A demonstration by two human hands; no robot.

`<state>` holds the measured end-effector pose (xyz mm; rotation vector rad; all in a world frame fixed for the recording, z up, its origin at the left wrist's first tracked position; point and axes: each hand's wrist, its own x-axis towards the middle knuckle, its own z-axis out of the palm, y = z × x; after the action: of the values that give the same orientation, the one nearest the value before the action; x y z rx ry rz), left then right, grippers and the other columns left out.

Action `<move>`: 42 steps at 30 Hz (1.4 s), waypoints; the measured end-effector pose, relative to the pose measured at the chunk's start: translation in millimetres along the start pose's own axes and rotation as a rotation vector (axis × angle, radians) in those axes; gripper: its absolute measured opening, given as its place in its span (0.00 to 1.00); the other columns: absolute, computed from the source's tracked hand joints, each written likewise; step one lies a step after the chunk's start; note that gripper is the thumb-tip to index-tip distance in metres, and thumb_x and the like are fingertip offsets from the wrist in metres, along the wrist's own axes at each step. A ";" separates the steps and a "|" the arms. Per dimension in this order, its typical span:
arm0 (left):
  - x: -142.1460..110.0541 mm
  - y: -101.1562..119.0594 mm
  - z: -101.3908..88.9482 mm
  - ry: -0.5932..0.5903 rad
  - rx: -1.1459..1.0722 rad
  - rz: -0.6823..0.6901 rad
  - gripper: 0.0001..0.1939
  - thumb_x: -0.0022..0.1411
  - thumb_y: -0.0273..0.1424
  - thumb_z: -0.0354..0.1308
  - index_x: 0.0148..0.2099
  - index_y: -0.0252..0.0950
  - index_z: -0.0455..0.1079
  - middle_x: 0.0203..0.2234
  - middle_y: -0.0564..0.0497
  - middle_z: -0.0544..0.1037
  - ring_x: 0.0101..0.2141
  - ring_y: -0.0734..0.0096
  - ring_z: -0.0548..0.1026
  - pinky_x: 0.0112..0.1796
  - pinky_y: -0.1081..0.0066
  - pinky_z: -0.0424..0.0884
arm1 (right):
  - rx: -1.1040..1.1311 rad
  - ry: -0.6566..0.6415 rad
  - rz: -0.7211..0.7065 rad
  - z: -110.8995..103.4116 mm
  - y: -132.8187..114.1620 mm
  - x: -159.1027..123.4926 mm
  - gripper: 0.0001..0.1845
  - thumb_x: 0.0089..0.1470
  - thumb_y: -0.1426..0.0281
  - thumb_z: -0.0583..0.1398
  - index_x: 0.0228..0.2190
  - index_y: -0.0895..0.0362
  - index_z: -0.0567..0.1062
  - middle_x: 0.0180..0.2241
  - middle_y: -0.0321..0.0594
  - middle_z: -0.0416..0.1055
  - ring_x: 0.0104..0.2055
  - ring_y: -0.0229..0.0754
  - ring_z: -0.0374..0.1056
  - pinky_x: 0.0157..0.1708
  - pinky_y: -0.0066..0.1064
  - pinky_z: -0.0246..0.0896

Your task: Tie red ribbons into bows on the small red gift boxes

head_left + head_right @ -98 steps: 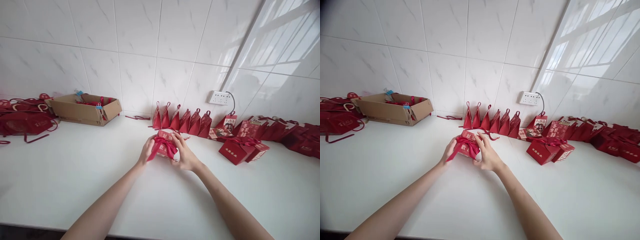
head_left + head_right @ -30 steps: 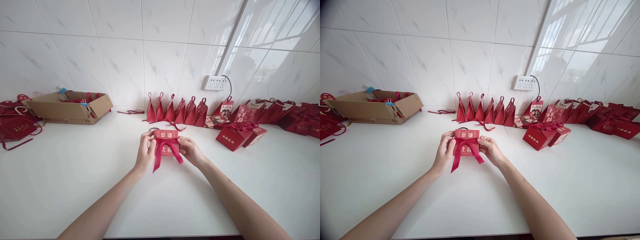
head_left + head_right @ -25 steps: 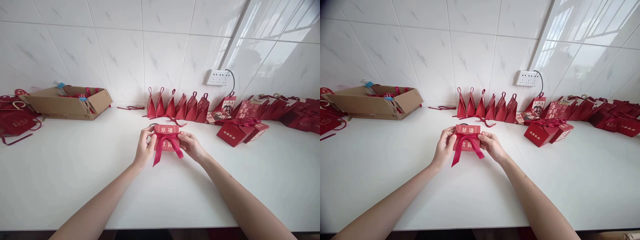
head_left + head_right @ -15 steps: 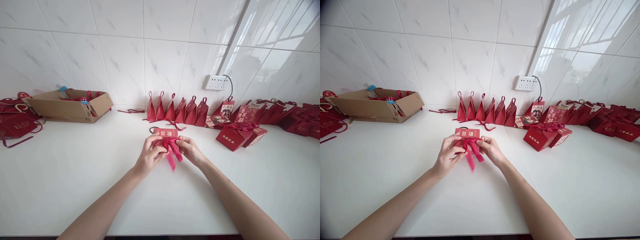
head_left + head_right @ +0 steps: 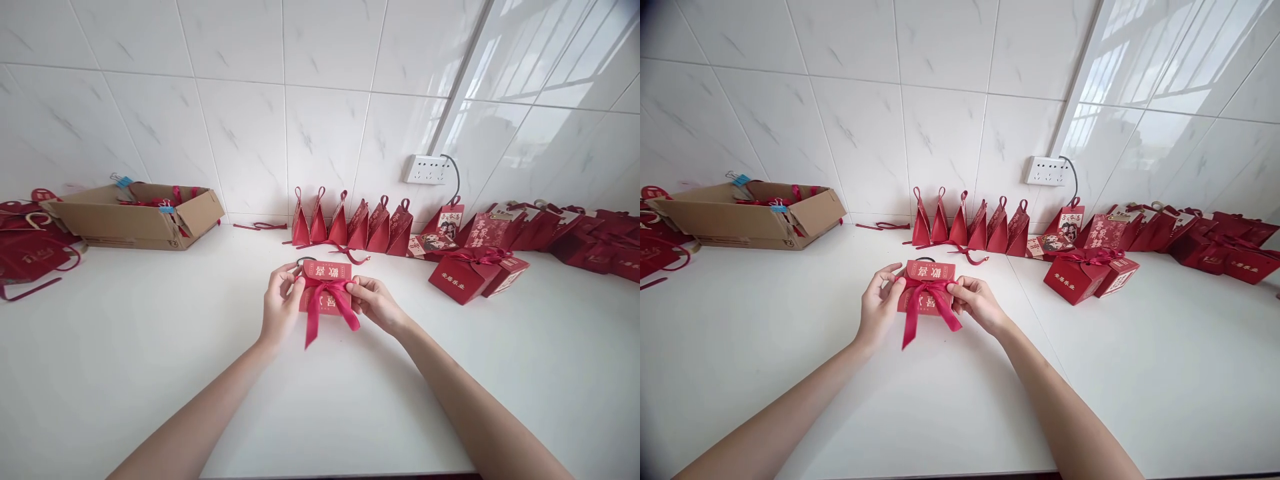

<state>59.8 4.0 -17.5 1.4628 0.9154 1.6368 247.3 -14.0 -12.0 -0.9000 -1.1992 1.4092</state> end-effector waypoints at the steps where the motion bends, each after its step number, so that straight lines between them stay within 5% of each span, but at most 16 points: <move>1: 1.9 -0.1 0.4 0.003 -0.043 -0.074 0.14 0.56 0.40 0.58 0.29 0.36 0.60 0.48 0.44 0.71 0.47 0.60 0.73 0.40 0.65 0.74 | -0.049 0.022 -0.008 1.4 -0.8 -0.5 0.22 0.44 0.56 0.66 0.20 0.56 0.61 0.18 0.29 0.61 0.18 0.31 0.57 0.21 0.26 0.52; 4: 5.7 -0.4 0.7 -0.003 -0.130 -0.183 0.15 0.53 0.40 0.59 0.27 0.36 0.59 0.47 0.45 0.73 0.44 0.61 0.74 0.39 0.66 0.73 | -0.246 0.144 -0.112 4.2 -3.0 -2.3 0.25 0.42 0.51 0.65 0.33 0.54 0.64 0.34 0.37 0.66 0.29 0.38 0.66 0.27 0.32 0.63; 6: 6.0 0.4 0.1 -0.006 -0.148 -0.200 0.15 0.53 0.40 0.60 0.27 0.36 0.59 0.46 0.46 0.74 0.43 0.63 0.75 0.38 0.68 0.72 | -0.428 0.167 -0.189 3.2 -3.4 -3.4 0.35 0.39 0.49 0.66 0.45 0.51 0.62 0.48 0.44 0.60 0.42 0.46 0.66 0.37 0.40 0.66; 11: 4.9 2.5 -2.3 -0.016 -0.153 -0.240 0.15 0.53 0.40 0.60 0.27 0.36 0.59 0.45 0.49 0.75 0.38 0.68 0.75 0.34 0.71 0.71 | -0.718 -0.074 -0.327 -1.2 -0.7 -5.1 0.59 0.32 0.53 0.70 0.60 0.49 0.47 0.62 0.50 0.43 0.64 0.57 0.41 0.59 0.52 0.46; 14: 7.2 -0.5 -3.0 -0.009 -0.157 -0.280 0.15 0.53 0.41 0.60 0.28 0.36 0.61 0.41 0.49 0.76 0.35 0.68 0.75 0.31 0.72 0.71 | -0.687 -0.145 -0.316 1.8 1.0 -6.4 0.61 0.39 0.60 0.69 0.63 0.49 0.38 0.62 0.50 0.47 0.63 0.55 0.47 0.58 0.52 0.47; 18: 11.5 -9.1 -4.4 -0.021 -0.293 -0.263 0.16 0.54 0.44 0.55 0.35 0.36 0.67 0.39 0.47 0.77 0.43 0.61 0.75 0.37 0.68 0.72 | -0.452 -0.001 -0.082 6.3 1.3 -6.4 0.62 0.38 0.62 0.70 0.62 0.49 0.36 0.57 0.49 0.56 0.57 0.52 0.57 0.53 0.49 0.58; 23: 8.4 -9.1 -10.7 -0.273 -0.162 -0.046 0.23 0.58 0.43 0.53 0.50 0.34 0.69 0.50 0.42 0.73 0.53 0.56 0.69 0.53 0.59 0.65 | 0.193 0.069 0.266 7.0 -0.1 -2.4 0.36 0.48 0.46 0.58 0.52 0.54 0.62 0.46 0.48 0.68 0.44 0.46 0.69 0.40 0.40 0.71; 27: 0.9 0.2 -12.4 -0.429 0.058 0.218 0.24 0.58 0.36 0.56 0.56 0.37 0.65 0.58 0.43 0.64 0.59 0.55 0.60 0.57 0.57 0.60 | 0.479 0.027 0.466 9.0 -0.1 -2.6 0.33 0.51 0.43 0.53 0.46 0.56 0.67 0.38 0.46 0.70 0.36 0.42 0.72 0.31 0.31 0.72; 30: -2.8 4.2 -10.5 -0.416 0.124 0.311 0.27 0.57 0.31 0.57 0.59 0.38 0.60 0.58 0.43 0.64 0.59 0.58 0.61 0.57 0.58 0.61 | 0.507 -0.028 0.468 10.7 -0.1 -4.7 0.34 0.51 0.43 0.52 0.47 0.56 0.67 0.39 0.45 0.70 0.35 0.41 0.72 0.30 0.29 0.72; 37: -2.2 1.8 -12.4 -0.366 0.138 0.288 0.24 0.59 0.33 0.55 0.57 0.37 0.61 0.53 0.42 0.68 0.54 0.58 0.67 0.54 0.59 0.65 | 0.373 0.002 0.456 9.8 -0.1 -3.4 0.36 0.48 0.40 0.52 0.45 0.56 0.69 0.35 0.45 0.71 0.34 0.43 0.72 0.30 0.33 0.72; 39: -0.2 -1.7 -14.4 -0.352 0.113 0.271 0.22 0.60 0.37 0.53 0.55 0.36 0.62 0.51 0.42 0.70 0.52 0.58 0.69 0.53 0.59 0.66 | 0.226 0.028 0.365 8.0 3.3 -1.9 0.37 0.48 0.40 0.51 0.46 0.56 0.68 0.38 0.47 0.72 0.37 0.46 0.72 0.32 0.37 0.72; 42: 5.0 -10.4 -16.3 -0.289 0.070 0.151 0.22 0.60 0.43 0.51 0.52 0.35 0.64 0.48 0.41 0.73 0.50 0.57 0.70 0.50 0.59 0.67 | -0.076 0.106 0.032 4.0 10.7 0.4 0.38 0.47 0.46 0.59 0.54 0.52 0.59 0.49 0.47 0.67 0.47 0.50 0.68 0.43 0.45 0.68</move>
<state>44.0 12.8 -25.9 1.7983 0.7194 1.4591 240.9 -14.1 -21.5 -1.0378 -1.1688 1.3319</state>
